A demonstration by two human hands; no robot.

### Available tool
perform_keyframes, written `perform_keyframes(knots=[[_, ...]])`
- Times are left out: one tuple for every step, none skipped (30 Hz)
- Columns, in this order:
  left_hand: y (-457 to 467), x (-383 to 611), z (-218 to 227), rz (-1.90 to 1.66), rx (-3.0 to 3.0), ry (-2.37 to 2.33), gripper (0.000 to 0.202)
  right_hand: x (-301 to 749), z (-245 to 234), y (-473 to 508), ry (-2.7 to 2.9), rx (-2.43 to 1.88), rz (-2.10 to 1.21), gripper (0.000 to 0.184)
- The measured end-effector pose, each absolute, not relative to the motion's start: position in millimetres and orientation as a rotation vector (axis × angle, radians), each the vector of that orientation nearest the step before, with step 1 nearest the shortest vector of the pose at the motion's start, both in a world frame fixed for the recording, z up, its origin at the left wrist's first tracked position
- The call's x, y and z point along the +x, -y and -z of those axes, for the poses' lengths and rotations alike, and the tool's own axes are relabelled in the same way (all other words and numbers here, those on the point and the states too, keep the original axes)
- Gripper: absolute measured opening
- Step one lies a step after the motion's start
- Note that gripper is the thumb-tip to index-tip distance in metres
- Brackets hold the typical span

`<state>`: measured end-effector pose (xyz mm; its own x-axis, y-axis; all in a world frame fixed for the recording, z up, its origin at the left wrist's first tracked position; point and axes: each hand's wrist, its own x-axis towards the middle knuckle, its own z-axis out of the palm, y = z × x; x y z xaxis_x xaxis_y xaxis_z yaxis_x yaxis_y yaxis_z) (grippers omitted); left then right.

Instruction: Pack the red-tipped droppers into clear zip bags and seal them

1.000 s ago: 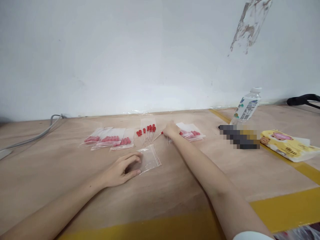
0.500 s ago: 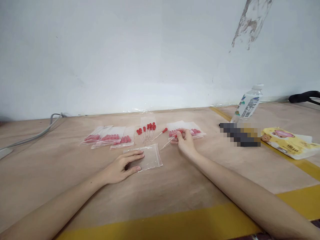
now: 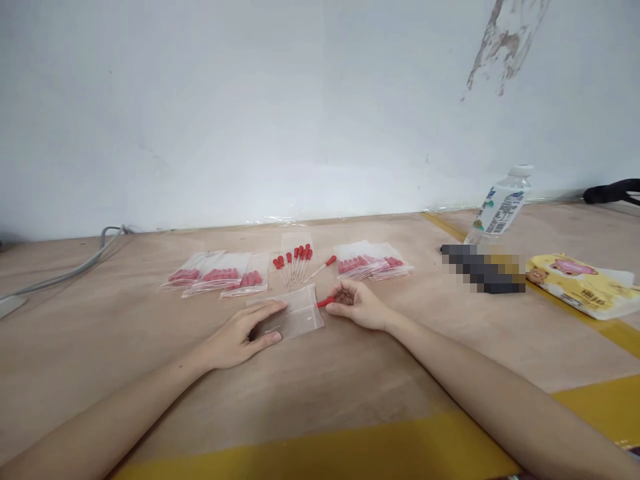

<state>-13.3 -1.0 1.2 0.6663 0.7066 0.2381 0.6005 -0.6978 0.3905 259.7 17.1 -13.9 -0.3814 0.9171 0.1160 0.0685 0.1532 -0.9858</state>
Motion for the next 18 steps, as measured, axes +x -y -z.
perform_keyframes(knots=[[1,-13,-1,-0.544,2.612,-1.033,0.047,261,13,-17,1.701,-0.935,-1.317,0.026],[0,-13,-1,-0.545,2.622,-1.019,0.047,262,12,-17,1.746,-0.895,-1.315,0.025],[0,-13,-1,-0.546,2.631,-1.004,0.046,261,11,-17,1.767,-0.852,-1.319,0.025],[-1,-12,0,-0.545,2.640,-0.989,0.044,259,11,-17,1.779,-0.814,-1.331,0.024],[-1,-12,0,-0.546,2.645,-0.976,0.043,257,11,-17,1.790,-0.785,-1.356,0.024],[-1,-11,0,-0.545,2.647,-0.967,0.042,254,12,-17,1.801,-0.764,-1.393,0.025],[-2,-11,0,-0.545,2.646,-0.962,0.042,252,13,-16,1.812,-0.752,-1.436,0.025],[-2,-11,0,-0.546,2.641,-0.957,0.043,251,13,-17,1.821,-0.749,-1.479,0.026],[-2,-11,0,-0.545,2.633,-0.957,0.044,250,14,-17,1.824,-0.750,-1.516,0.027],[-3,-11,-1,-0.544,2.621,-0.961,0.045,250,15,-18,1.826,-0.753,-1.546,0.029],[-3,-12,-1,-0.540,2.605,-0.968,0.045,251,14,-19,1.829,-0.758,-1.565,0.030],[-3,-13,-3,-0.534,2.586,-0.975,0.043,253,13,-21,1.833,-0.766,-1.578,0.030],[-4,-14,-4,-0.526,2.567,-0.977,0.040,255,12,-22,1.842,-0.778,-1.589,0.030],[-4,-15,-5,-0.516,2.552,-0.970,0.037,257,10,-24,1.857,-0.794,-1.600,0.031],[-5,-16,-5,-0.508,2.545,-0.955,0.036,259,7,-25,1.874,-0.819,-1.608,0.031],[-5,-17,-6,-0.505,2.546,-0.933,0.035,260,5,-25,1.892,-0.854,-1.612,0.031],[-6,-18,-6,-0.505,2.555,-0.907,0.035,260,3,-25,1.904,-0.891,-1.608,0.030],[-7,-19,-5,-0.510,2.566,-0.882,0.036,260,3,-25,1.901,-0.922,-1.594,0.031]])
